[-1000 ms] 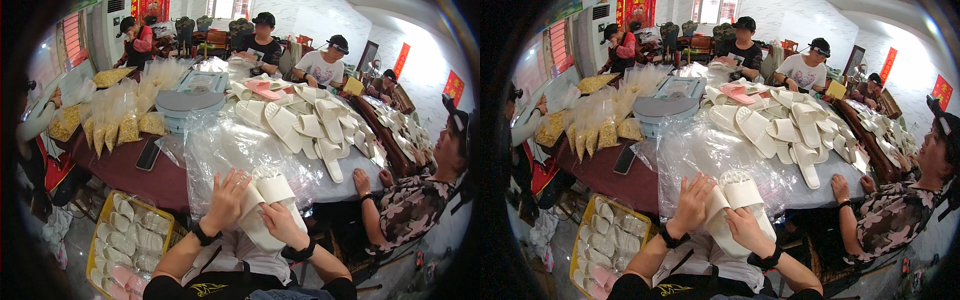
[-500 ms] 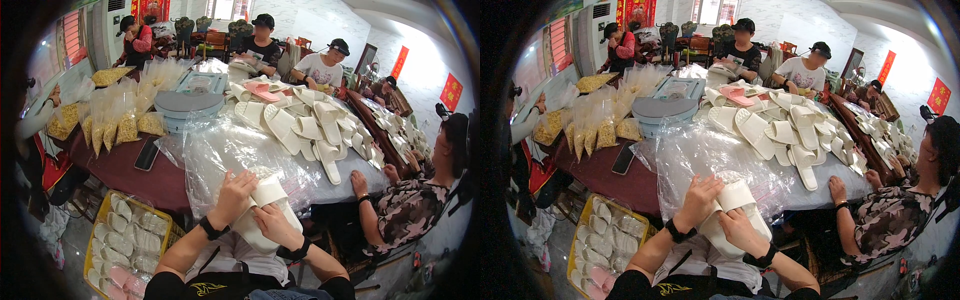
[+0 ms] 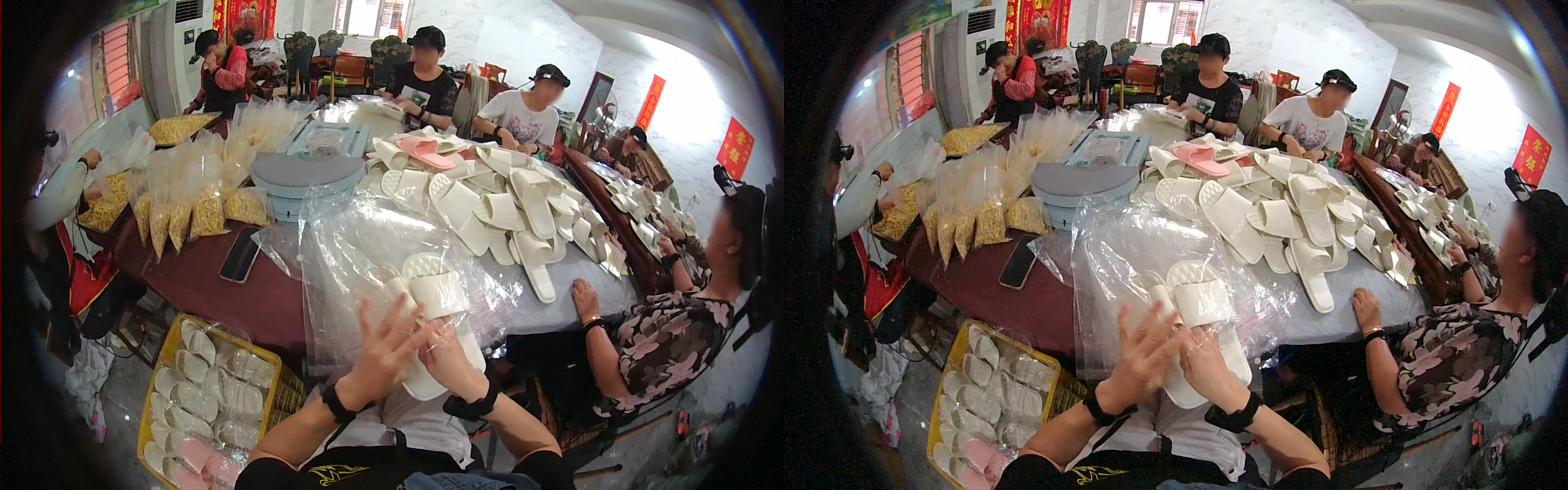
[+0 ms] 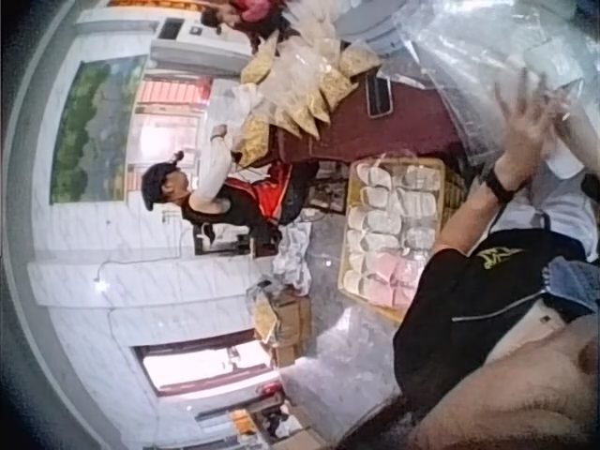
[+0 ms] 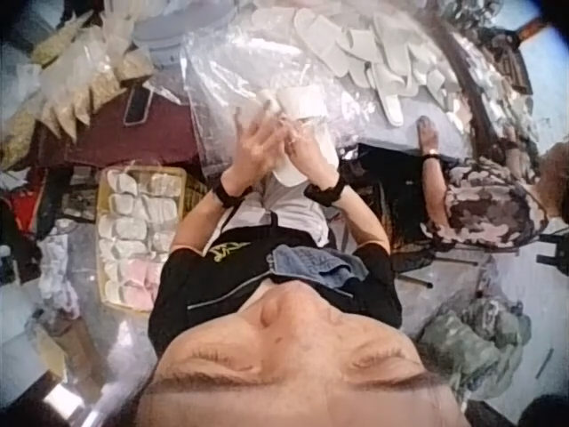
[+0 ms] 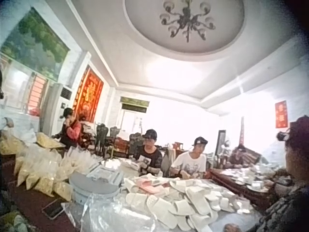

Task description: The recorder is packing pairs of white slippers into clear plastic bags.

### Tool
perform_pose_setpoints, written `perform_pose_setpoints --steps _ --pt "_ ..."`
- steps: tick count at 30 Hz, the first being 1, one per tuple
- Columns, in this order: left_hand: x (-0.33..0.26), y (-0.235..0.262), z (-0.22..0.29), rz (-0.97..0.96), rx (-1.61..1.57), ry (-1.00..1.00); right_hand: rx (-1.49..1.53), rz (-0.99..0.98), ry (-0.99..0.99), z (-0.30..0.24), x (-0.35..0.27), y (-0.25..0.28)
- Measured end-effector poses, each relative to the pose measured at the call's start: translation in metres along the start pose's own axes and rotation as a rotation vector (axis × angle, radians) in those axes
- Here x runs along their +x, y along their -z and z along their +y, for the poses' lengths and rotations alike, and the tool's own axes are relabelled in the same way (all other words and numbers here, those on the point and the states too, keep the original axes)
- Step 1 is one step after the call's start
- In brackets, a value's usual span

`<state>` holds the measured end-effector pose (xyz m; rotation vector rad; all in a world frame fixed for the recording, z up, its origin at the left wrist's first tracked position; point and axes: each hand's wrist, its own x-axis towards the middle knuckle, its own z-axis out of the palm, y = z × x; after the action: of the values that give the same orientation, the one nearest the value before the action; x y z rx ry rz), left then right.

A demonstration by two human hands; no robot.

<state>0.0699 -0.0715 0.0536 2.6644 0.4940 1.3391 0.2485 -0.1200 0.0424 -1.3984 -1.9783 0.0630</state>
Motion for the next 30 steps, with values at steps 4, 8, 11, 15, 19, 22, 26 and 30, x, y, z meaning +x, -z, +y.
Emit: perform_pose_setpoints --steps 4,8,11,15,19,22,26,30 --pt "-0.016 -0.001 -0.01 0.029 0.126 0.309 0.042 0.073 -0.114 -0.005 -0.001 0.006" --pt "-0.025 0.0 -0.014 -0.046 -0.104 0.41 0.111 0.055 -0.279 -0.014 0.006 0.01" --pt "-0.021 0.009 -0.008 -0.103 -0.27 0.466 0.169 0.125 -0.249 -0.003 0.012 0.002" --pt "-0.025 0.007 -0.015 -0.176 -0.313 0.45 -0.04 0.083 -0.065 0.024 0.015 -0.022" --pt "-0.031 0.011 -0.014 -0.224 -0.234 0.409 -0.13 -0.009 -0.047 0.043 0.023 -0.047" --pt "-0.032 0.014 -0.015 -0.232 -0.219 0.416 -0.135 -0.077 -0.112 0.033 0.042 -0.041" --pt "-0.027 0.02 -0.012 -0.216 -0.311 0.44 -0.247 -0.163 -0.111 0.036 0.065 -0.043" --pt "-0.034 0.016 -0.014 -0.271 -0.295 0.414 -0.176 -0.156 -0.077 0.045 0.091 -0.054"
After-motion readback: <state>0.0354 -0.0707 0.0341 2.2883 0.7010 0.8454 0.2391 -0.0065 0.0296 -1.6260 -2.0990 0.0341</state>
